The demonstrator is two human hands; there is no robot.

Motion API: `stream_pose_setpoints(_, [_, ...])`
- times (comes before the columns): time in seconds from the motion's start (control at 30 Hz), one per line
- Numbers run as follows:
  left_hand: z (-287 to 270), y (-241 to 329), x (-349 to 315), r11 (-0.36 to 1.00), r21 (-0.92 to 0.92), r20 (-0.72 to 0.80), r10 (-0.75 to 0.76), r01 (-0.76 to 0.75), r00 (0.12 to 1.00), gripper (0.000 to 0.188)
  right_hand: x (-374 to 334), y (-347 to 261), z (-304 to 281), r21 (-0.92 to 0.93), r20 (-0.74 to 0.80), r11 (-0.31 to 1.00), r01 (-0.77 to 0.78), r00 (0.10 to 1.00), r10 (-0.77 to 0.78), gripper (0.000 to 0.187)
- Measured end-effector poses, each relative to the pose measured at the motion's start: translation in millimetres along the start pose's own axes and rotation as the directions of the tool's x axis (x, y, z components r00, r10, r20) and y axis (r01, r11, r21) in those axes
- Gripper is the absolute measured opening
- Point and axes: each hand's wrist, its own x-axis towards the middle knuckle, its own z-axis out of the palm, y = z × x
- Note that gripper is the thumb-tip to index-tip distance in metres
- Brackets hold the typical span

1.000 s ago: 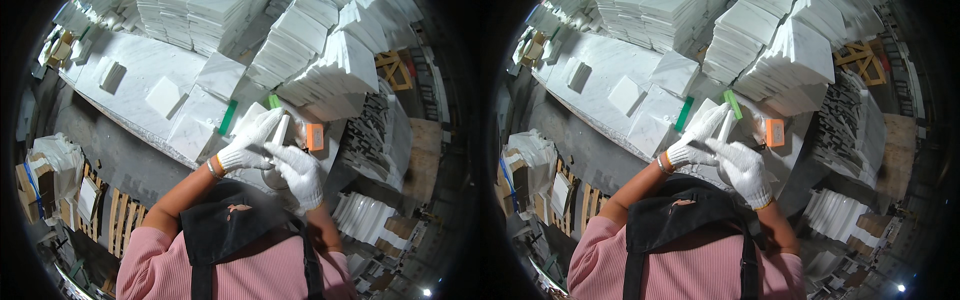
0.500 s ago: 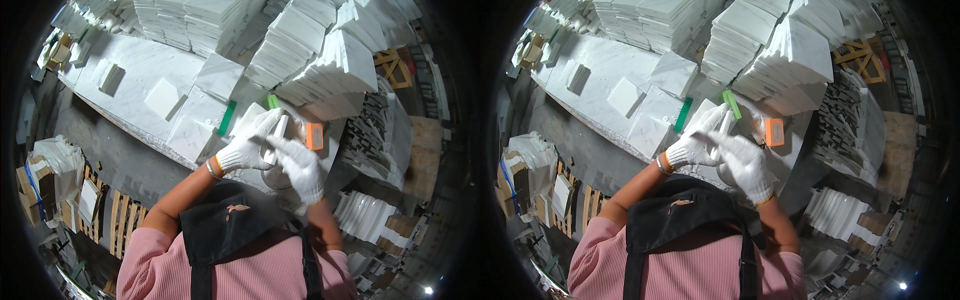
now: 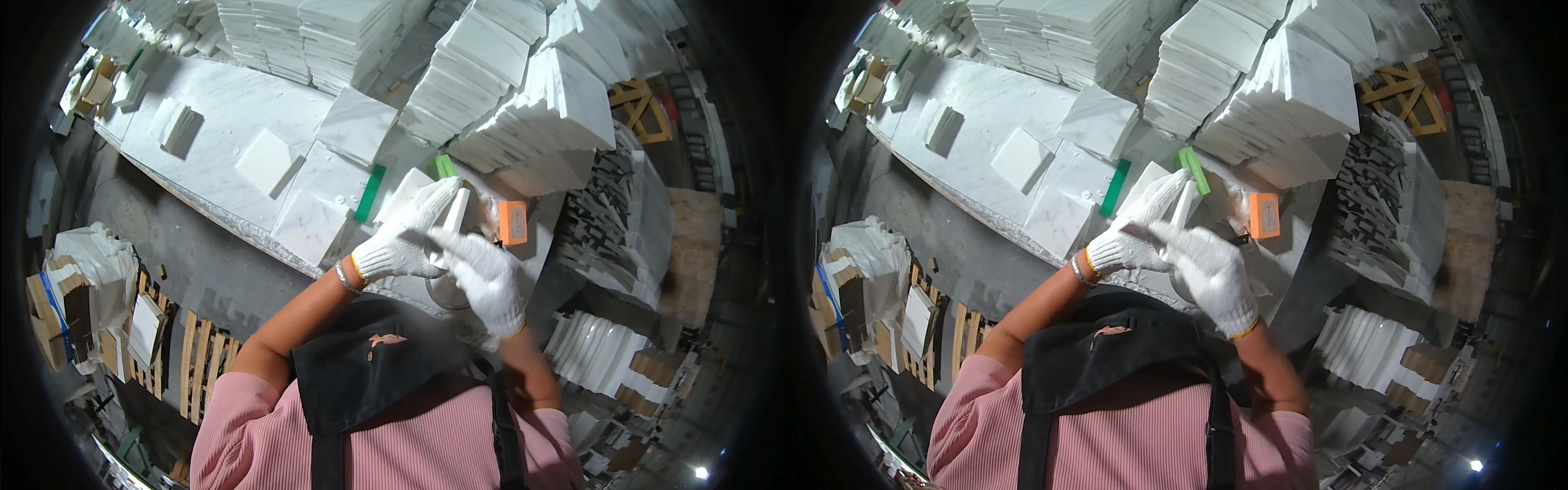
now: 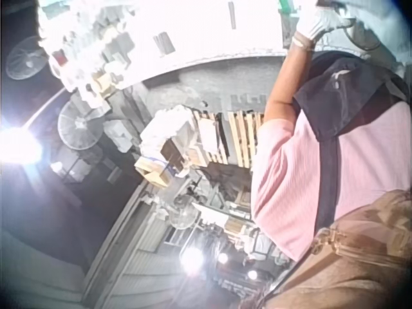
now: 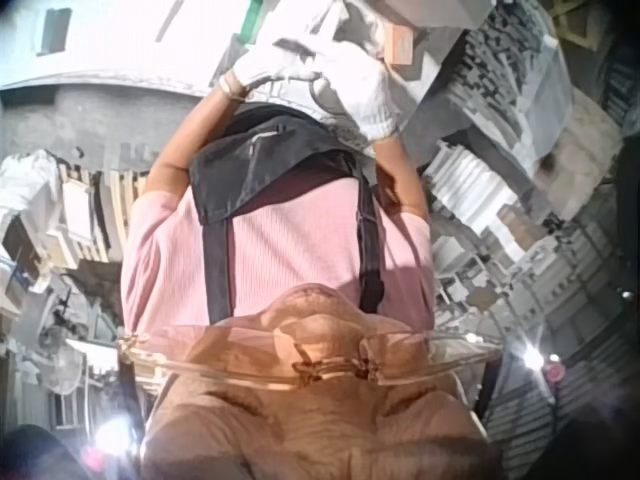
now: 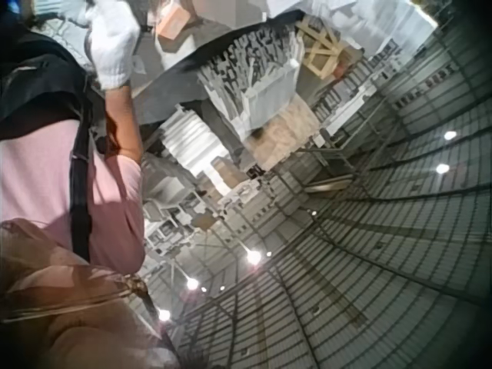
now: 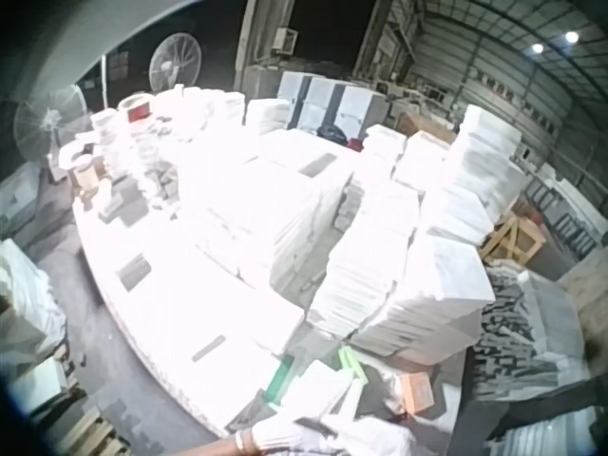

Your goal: The person smooths the edges of white rectangular tiles using a handheld tool and then rubs the tile surfaces with green and orange blocks. The person handles tiles one at a time, turning them over and working on different edges and faces.

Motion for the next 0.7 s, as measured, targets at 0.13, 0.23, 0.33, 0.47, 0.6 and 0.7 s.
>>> stream_pose_setpoints(0.13, [5.5, -1.3, 2.1, 0.999, 0.038, -0.015, -0.025, 0.025, 1.000, 0.102, -1.3, -2.9, -2.4, -0.028, -0.045, 1.000, 0.005, 0.999, -0.006, 0.033])
stream_pose_setpoints(0.23, [-0.9, 3.8, 5.6, 0.994, 0.080, 0.063, -0.086, 0.081, 0.994, 0.106, 24.0, -7.1, -13.7, 0.022, -0.137, 0.984, -0.176, 0.975, 0.177, 0.031])
stream_pose_setpoints(0.33, [1.4, -0.7, -1.8, 0.979, 0.177, 0.094, -0.118, 0.100, 0.989, 0.099, 33.6, -4.5, -12.7, 0.072, -0.137, 0.992, -0.103, 0.984, 0.112, 0.031])
stream_pose_setpoints(0.47, [15.0, -21.7, -7.3, 0.999, -0.035, -0.067, 0.019, -0.021, 0.998, 0.102, -0.1, -3.5, 4.2, -0.049, -0.030, 0.996, 0.070, 0.997, -0.072, 0.032])
stream_pose_setpoints(0.6, [1.6, -2.1, 0.4, 0.991, 0.134, 0.012, 0.000, -0.001, 1.000, 0.111, -33.5, -11.9, 10.2, -0.101, 0.119, 0.985, 0.138, 0.985, -0.126, 0.032])
stream_pose_setpoints(0.7, [0.3, -3.2, 0.2, 0.989, 0.150, 0.008, 0.002, -0.003, 1.000, 0.114, -59.4, -6.8, 3.4, 0.227, 0.070, 0.956, -0.183, 0.983, 0.171, 0.034])
